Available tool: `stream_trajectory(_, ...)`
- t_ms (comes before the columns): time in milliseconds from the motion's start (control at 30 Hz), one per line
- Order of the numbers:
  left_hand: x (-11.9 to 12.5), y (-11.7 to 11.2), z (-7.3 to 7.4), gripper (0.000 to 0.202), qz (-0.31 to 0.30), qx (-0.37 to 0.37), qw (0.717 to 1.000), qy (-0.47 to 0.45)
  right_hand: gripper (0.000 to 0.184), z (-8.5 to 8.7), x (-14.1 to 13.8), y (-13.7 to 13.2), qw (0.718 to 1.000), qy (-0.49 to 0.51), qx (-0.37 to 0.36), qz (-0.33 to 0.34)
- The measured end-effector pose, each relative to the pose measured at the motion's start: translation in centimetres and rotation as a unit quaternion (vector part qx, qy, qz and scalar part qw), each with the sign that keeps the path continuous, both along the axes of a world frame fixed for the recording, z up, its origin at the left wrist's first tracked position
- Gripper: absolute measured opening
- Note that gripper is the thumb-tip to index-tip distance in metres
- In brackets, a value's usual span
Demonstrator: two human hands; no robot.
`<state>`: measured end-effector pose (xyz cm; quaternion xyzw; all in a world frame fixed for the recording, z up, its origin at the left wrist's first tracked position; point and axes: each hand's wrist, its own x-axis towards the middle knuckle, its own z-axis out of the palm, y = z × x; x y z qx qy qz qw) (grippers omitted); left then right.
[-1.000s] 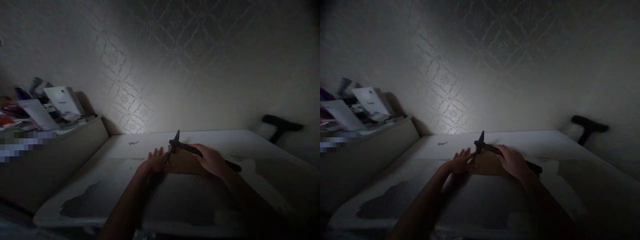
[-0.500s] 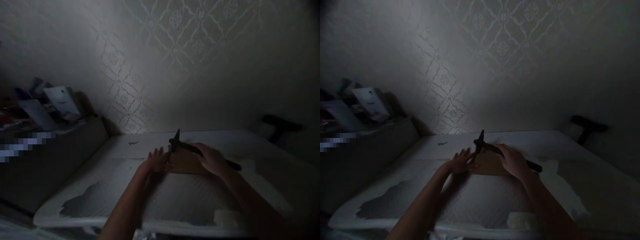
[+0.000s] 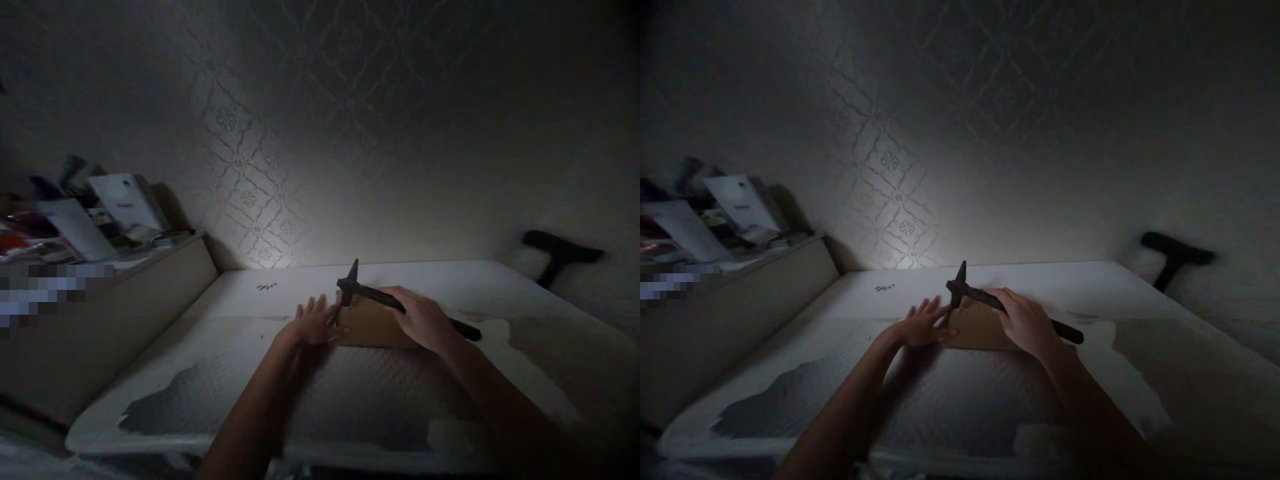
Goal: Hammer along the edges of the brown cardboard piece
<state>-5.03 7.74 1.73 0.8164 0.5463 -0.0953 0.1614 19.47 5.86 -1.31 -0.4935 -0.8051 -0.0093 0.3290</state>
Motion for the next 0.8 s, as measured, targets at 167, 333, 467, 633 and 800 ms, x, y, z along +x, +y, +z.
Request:
stream_trajectory(167,0.06,-0.12,0.17,0.085,0.003,0.0,1.0,0.002,0.04,0.2,-0.03,-0.11,1.0,-0.002,-0.011,0.005)
stream_trajectory(333,0.04,-0.08,0.2,0.085,0.002,-0.007,1.0,0.0,0.04,0.23,0.04,-0.08,1.0,0.008,-0.014,0.01)
stream_trajectory(467,0.02,-0.03,0.09,0.084,0.004,-0.004,1.0,0.0,0.042,0.24,0.05,-0.09,1.0,0.017,-0.008,0.005)
stream_trajectory(633,0.01,0.07,-0.18,0.082,-0.001,0.004,1.0,0.002,0.04,0.18,0.12,-0.07,1.0,0.008,-0.008,0.003)
stream_trajectory(800,0.18,-0.09,-0.03,0.079,0.008,0.004,1.0,0.003,0.041,0.05,0.26,0.07,1.0,0.011,-0.001,0.016)
